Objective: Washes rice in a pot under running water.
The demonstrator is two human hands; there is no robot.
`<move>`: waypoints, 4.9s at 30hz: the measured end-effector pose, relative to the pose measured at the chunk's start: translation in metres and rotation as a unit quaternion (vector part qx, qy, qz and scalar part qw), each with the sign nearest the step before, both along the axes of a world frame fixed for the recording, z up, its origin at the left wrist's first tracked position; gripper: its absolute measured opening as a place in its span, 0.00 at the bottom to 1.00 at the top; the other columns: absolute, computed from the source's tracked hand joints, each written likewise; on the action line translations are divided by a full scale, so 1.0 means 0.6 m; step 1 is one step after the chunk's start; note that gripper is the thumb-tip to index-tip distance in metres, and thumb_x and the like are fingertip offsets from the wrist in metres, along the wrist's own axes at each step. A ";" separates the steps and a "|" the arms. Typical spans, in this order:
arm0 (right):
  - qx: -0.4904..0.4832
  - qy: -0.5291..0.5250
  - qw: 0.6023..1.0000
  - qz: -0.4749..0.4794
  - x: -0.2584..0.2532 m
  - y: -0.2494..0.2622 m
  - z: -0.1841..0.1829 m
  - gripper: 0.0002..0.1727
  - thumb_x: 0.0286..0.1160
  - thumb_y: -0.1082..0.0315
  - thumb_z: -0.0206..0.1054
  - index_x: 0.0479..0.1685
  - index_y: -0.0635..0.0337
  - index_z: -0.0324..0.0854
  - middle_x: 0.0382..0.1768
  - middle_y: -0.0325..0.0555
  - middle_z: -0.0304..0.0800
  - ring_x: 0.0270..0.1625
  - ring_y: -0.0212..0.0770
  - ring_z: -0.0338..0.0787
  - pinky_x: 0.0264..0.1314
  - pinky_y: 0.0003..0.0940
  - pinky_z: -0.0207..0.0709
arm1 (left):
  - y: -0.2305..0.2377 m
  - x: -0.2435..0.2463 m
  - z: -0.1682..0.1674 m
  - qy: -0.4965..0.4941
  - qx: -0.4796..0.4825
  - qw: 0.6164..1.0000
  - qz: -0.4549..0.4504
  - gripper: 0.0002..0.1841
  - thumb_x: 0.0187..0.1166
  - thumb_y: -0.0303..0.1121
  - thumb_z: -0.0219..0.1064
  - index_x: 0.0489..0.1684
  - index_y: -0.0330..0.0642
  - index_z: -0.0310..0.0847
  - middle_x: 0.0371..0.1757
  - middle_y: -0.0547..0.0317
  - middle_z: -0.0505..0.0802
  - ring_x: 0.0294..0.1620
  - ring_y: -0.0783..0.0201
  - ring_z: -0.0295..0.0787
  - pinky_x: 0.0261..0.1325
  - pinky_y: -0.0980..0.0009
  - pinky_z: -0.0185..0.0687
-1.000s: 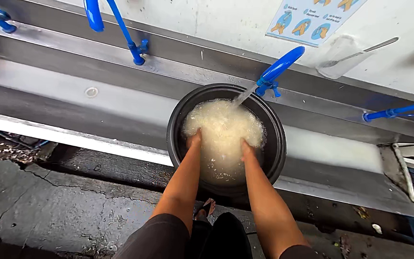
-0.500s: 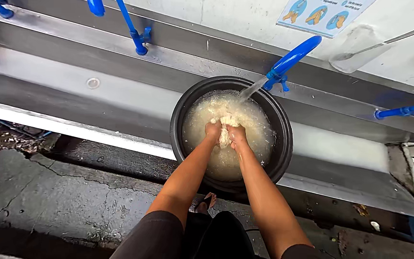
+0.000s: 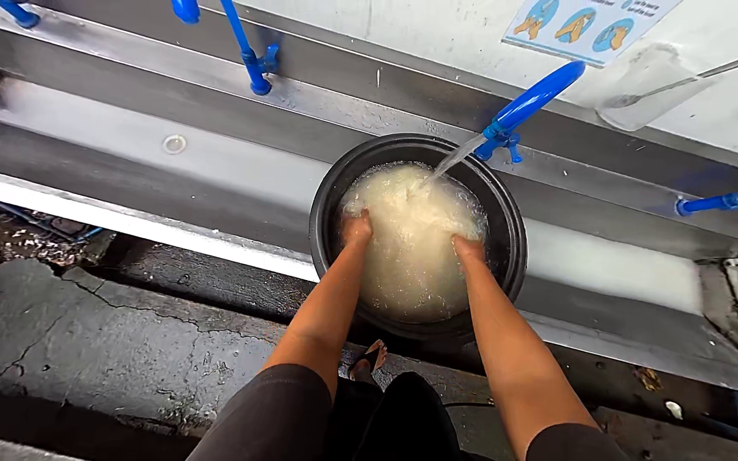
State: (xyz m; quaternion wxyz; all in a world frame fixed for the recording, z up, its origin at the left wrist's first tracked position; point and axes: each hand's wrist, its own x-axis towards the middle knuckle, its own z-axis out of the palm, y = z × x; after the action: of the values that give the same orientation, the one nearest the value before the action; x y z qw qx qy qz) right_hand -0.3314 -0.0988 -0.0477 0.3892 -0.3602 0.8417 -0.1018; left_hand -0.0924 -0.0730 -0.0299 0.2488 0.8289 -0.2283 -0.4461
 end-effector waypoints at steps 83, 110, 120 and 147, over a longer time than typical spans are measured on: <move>-0.127 -0.313 0.941 -0.020 0.147 -0.048 0.023 0.41 0.77 0.61 0.74 0.87 0.61 0.59 0.76 0.63 0.77 0.73 0.57 0.81 0.72 0.58 0.77 | -0.096 -0.096 -0.018 0.237 -0.142 0.961 0.014 0.24 0.93 0.38 0.54 0.78 0.29 0.69 0.72 0.31 0.81 0.72 0.43 0.78 0.73 0.45 0.74; -0.004 -0.198 0.975 -0.104 0.062 0.043 -0.003 0.43 0.87 0.41 0.60 0.85 0.72 0.62 0.82 0.71 0.69 0.82 0.63 0.72 0.81 0.63 0.67 | 0.019 -0.049 -0.052 0.152 0.006 0.984 0.094 0.37 0.91 0.55 0.55 0.76 0.22 0.70 0.74 0.24 0.79 0.77 0.36 0.77 0.77 0.42 0.72; -0.091 -0.352 0.928 -0.086 0.148 0.059 0.031 0.23 0.82 0.70 0.69 0.71 0.70 0.73 0.55 0.62 0.87 0.53 0.47 0.90 0.57 0.44 0.85 | 0.013 -0.105 -0.021 0.229 -0.067 0.971 0.024 0.26 0.87 0.41 0.66 0.72 0.26 0.73 0.63 0.29 0.86 0.63 0.40 0.85 0.66 0.44 0.80; 0.075 -0.203 0.972 -0.089 0.076 0.127 0.026 0.30 0.98 0.56 0.43 0.85 0.73 0.61 0.85 0.72 0.62 0.86 0.64 0.65 0.82 0.62 0.62 | 0.091 -0.092 -0.018 0.117 0.088 0.986 0.075 0.40 0.95 0.57 0.34 0.86 0.26 0.60 0.81 0.25 0.74 0.83 0.36 0.72 0.82 0.41 0.68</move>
State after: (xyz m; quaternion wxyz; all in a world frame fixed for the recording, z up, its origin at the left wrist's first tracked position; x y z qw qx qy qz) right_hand -0.2857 -0.0226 -0.0324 0.5671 -0.2258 0.7790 -0.1437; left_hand -0.1475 -0.0182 -0.0407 0.2321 0.8043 -0.0948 -0.5388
